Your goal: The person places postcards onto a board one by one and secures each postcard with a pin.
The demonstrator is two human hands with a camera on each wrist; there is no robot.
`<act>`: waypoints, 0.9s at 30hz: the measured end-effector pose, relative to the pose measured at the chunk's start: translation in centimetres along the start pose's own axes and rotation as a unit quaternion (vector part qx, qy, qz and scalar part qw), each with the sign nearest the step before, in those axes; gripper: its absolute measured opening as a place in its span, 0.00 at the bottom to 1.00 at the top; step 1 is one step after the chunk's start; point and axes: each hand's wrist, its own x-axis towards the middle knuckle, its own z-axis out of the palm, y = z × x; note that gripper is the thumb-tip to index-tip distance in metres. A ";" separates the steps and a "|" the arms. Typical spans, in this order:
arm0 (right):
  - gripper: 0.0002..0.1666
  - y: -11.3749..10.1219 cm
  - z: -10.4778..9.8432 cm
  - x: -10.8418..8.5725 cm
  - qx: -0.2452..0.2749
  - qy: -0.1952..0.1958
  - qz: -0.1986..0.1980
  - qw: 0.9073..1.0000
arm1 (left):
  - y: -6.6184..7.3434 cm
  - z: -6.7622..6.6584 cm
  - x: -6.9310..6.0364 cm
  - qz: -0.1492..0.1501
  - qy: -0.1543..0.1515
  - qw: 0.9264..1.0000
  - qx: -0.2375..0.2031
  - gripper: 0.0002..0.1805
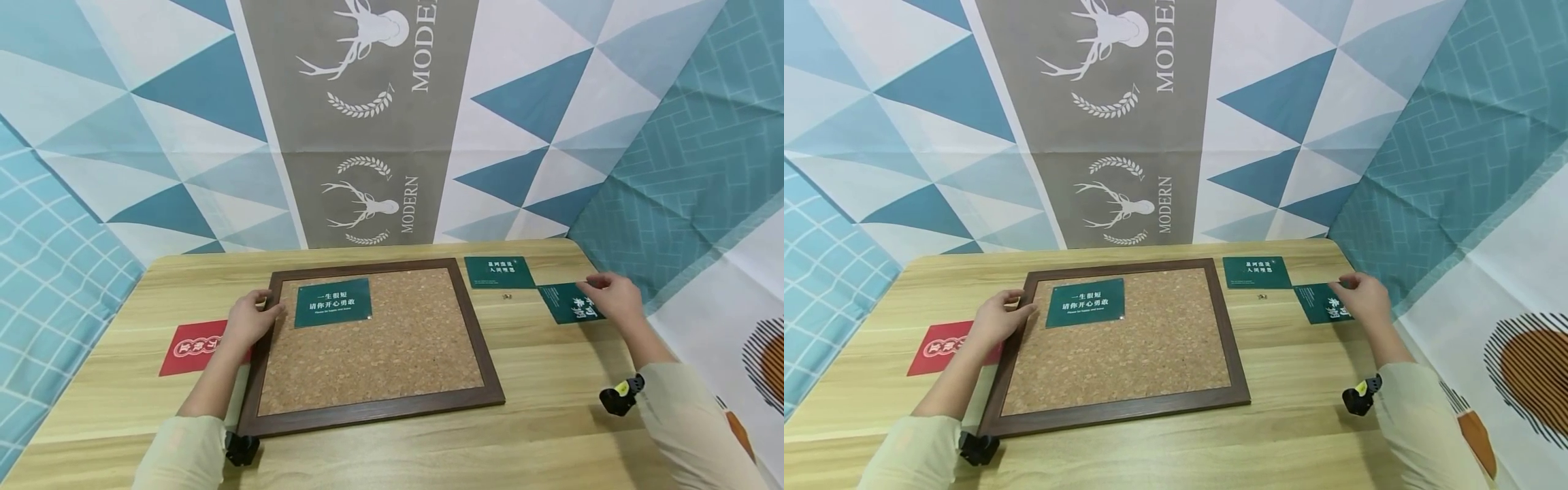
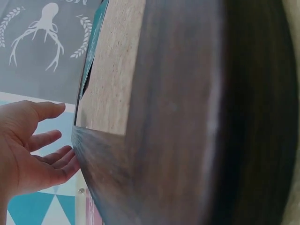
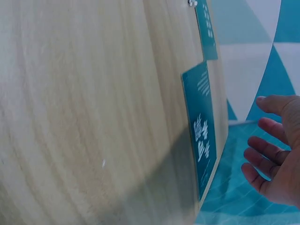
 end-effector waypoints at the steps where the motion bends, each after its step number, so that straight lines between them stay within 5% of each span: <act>1: 0.34 0.3 -0.1 -0.1 -0.004 -0.003 0.004 1.000 | 0.0 0.1 0.0 -0.002 -0.002 1.000 -0.002 0.32; 14: 0.42 2.7 -0.2 -0.3 -0.030 -0.040 0.074 0.996 | 0.2 0.2 0.0 -0.018 -0.005 1.000 0.002 0.32; 27: 0.53 4.5 0.2 -0.5 -0.069 -0.096 0.103 0.988 | 0.0 0.4 0.0 -0.026 -0.006 0.999 0.019 0.32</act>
